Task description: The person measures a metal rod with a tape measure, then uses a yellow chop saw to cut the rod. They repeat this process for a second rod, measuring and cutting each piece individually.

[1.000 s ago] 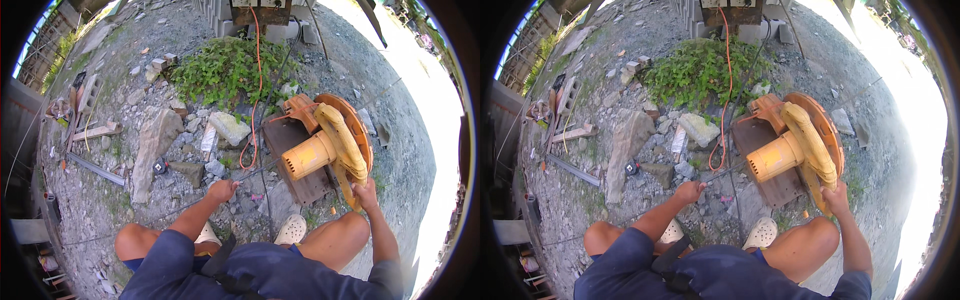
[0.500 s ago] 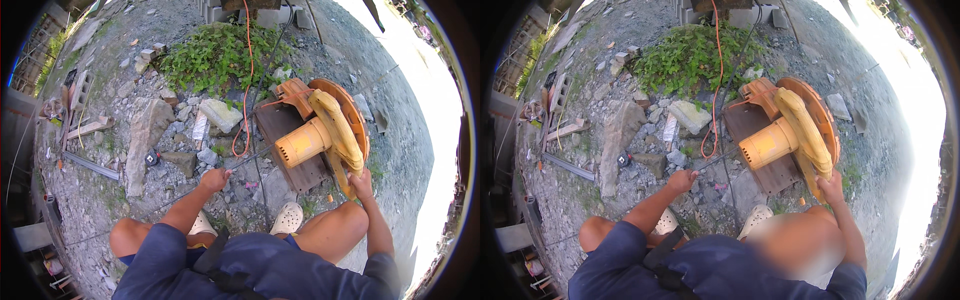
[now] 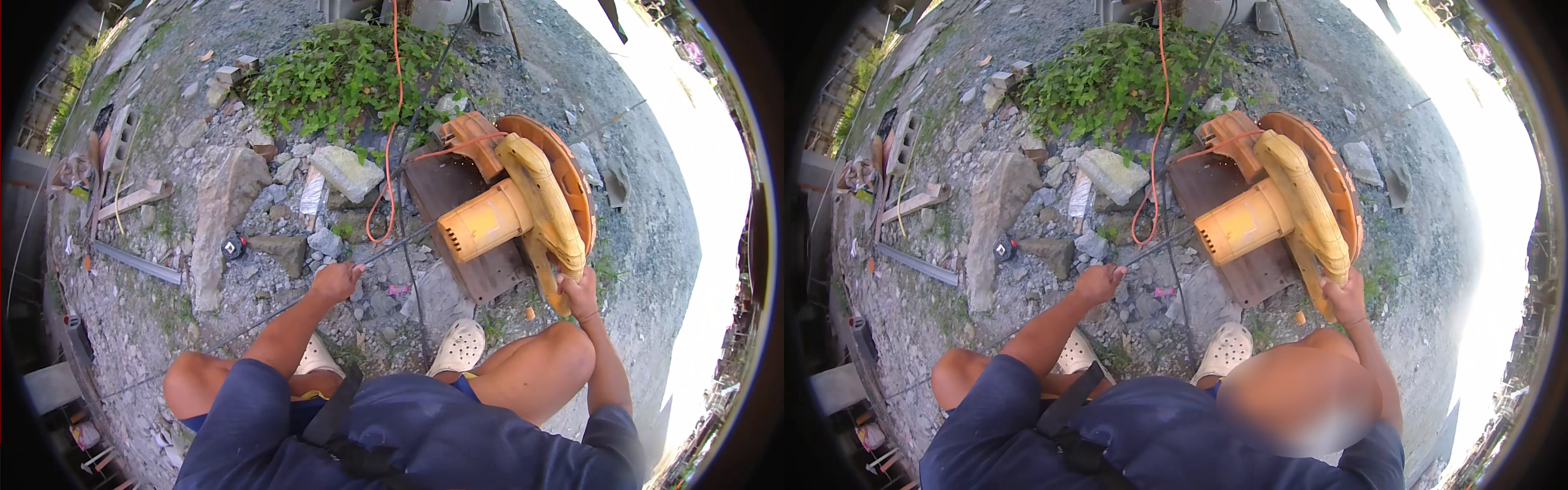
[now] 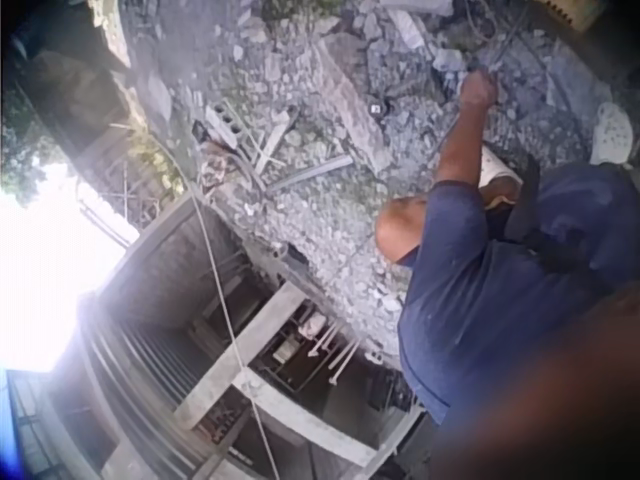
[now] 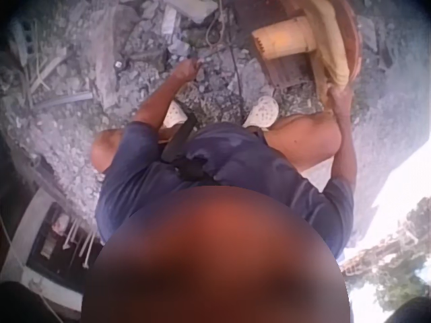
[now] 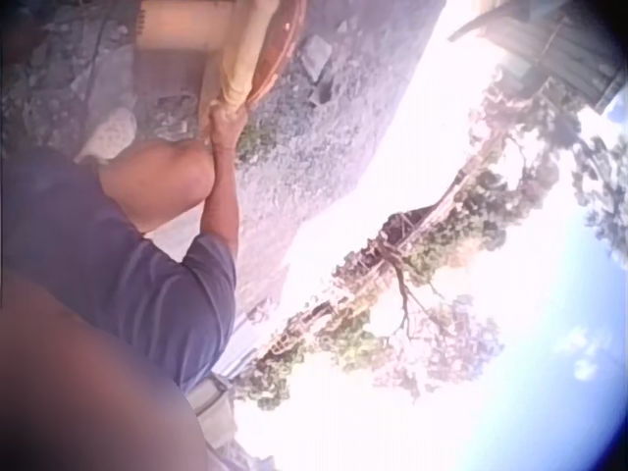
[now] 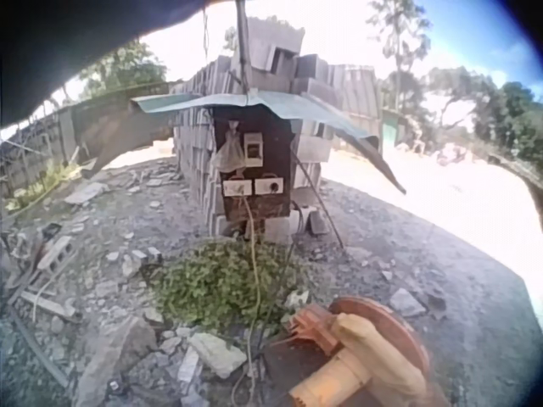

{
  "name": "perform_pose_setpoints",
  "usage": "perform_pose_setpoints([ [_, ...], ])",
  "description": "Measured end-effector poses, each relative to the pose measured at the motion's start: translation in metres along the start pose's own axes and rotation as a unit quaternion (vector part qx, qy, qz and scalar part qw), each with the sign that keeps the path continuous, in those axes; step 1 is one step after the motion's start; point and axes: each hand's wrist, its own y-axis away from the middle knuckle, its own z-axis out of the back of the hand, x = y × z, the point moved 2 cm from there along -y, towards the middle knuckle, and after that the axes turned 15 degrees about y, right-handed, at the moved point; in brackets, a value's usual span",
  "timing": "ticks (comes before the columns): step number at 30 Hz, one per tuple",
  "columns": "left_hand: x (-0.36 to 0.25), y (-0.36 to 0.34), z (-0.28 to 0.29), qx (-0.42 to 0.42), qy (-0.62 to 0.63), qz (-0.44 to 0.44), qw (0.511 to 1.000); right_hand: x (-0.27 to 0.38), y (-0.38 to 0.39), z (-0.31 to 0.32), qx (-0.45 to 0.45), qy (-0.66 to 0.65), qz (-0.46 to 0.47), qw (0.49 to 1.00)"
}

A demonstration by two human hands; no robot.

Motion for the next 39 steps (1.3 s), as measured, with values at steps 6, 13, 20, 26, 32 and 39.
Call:
perform_pose_setpoints([
  [6,-0.005,0.005,0.004,-0.005,-0.003,0.009,1.000,-0.005,0.000,-0.001,-0.004,0.004,0.008,1.000],
  [13,-0.008,0.006,0.006,-0.002,0.000,0.004,1.000,-0.004,0.001,-0.003,-0.013,0.000,0.009,1.000],
  [20,-0.011,0.003,0.003,0.006,-0.005,0.004,1.000,-0.009,0.001,0.000,-0.023,-0.010,0.016,1.000],
  [26,-0.010,0.007,0.003,0.013,-0.003,0.022,1.000,-0.016,0.000,-0.001,-0.027,-0.011,-0.002,1.000],
  [32,-0.017,0.010,0.009,0.027,-0.008,0.039,0.999,-0.019,0.002,-0.006,-0.033,-0.051,0.016,0.998],
  [39,-0.014,0.015,0.009,0.020,-0.009,0.031,0.999,-0.040,-0.004,-0.007,-0.031,-0.046,0.022,0.998],
])
